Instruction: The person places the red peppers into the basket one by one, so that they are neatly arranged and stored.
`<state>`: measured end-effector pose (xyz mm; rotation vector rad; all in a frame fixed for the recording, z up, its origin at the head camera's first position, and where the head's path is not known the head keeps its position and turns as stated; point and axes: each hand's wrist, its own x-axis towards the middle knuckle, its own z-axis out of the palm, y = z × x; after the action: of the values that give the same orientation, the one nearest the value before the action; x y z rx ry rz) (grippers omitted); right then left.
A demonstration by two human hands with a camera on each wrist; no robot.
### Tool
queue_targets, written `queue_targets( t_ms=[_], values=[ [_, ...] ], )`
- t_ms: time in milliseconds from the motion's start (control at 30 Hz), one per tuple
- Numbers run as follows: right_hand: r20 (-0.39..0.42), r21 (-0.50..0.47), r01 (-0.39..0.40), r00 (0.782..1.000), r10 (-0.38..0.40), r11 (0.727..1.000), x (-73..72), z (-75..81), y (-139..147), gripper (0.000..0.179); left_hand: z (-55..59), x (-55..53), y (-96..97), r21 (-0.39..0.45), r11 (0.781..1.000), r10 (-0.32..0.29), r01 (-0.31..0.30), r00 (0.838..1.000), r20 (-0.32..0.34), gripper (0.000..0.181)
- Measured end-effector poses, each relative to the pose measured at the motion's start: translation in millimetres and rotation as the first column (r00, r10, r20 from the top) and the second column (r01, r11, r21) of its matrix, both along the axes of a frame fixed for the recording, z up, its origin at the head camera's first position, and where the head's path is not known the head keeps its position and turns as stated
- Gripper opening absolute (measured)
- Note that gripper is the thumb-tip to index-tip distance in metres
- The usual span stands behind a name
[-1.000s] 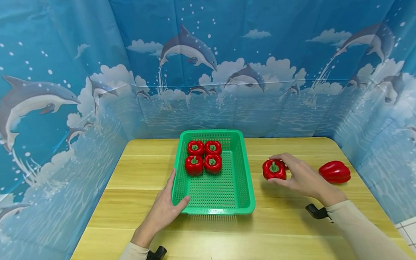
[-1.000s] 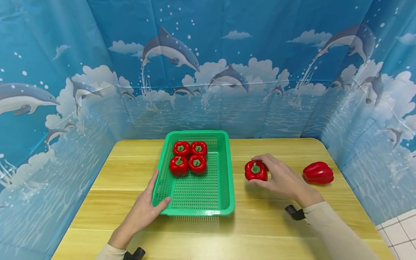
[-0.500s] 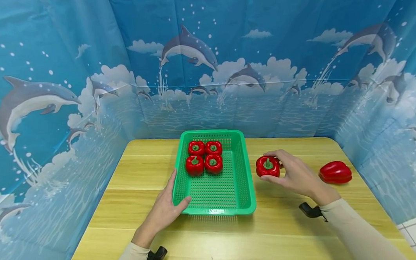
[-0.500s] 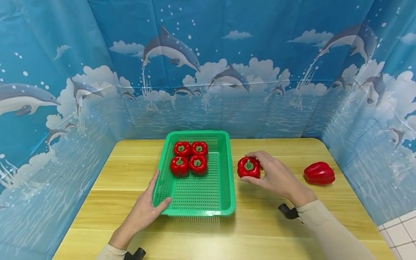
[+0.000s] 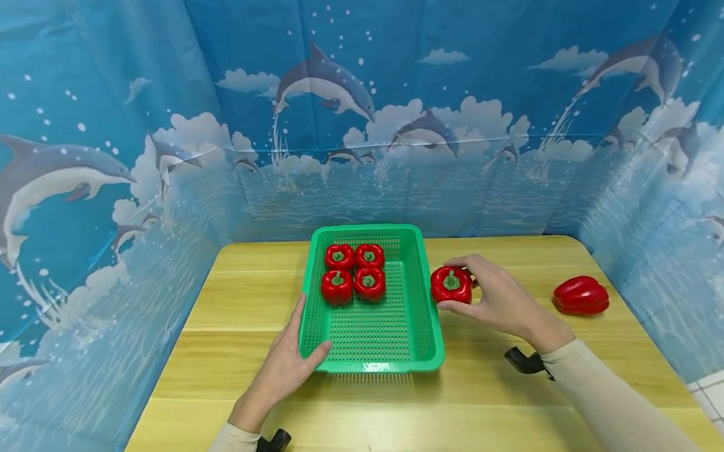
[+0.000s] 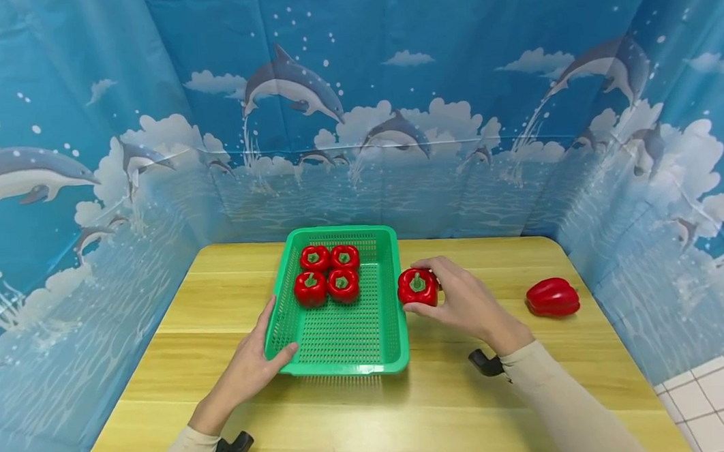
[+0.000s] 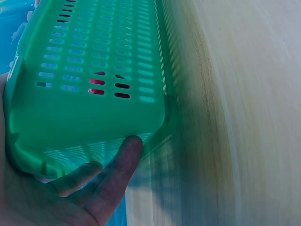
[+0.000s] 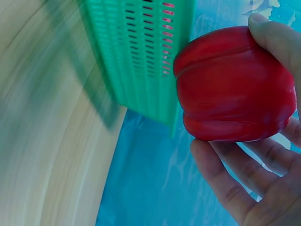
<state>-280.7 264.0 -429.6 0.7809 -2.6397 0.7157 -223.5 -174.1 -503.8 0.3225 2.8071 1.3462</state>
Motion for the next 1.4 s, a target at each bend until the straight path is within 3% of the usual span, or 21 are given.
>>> queue_targets(
  t_ms=[333,867,1100,1400],
  values=[
    [0.004,-0.039,-0.024,1.0,0.024,0.999,0.9,8.3,-19.4,0.079,1.7,0.2,-0.1,-0.006,1.0,-0.002,0.003,1.0,0.002,0.107],
    [0.085,-0.082,-0.045,0.995,0.052,0.996,3.1,22.6,-44.4,0.075,2.2,2.3,0.9,0.011,1.0,0.011,-0.011,1.0,0.01,0.107],
    [0.157,-0.087,-0.061,0.985,0.074,0.994,1.6,26.1,-58.8,0.077,2.3,1.4,0.8,0.009,1.0,0.001,-0.001,1.0,0.007,0.107],
    [0.19,-0.037,-0.088,0.977,0.094,0.995,-2.0,29.6,-78.1,0.082,2.6,1.0,1.1,0.027,1.0,-0.003,0.002,1.0,0.013,0.107]
  ],
)
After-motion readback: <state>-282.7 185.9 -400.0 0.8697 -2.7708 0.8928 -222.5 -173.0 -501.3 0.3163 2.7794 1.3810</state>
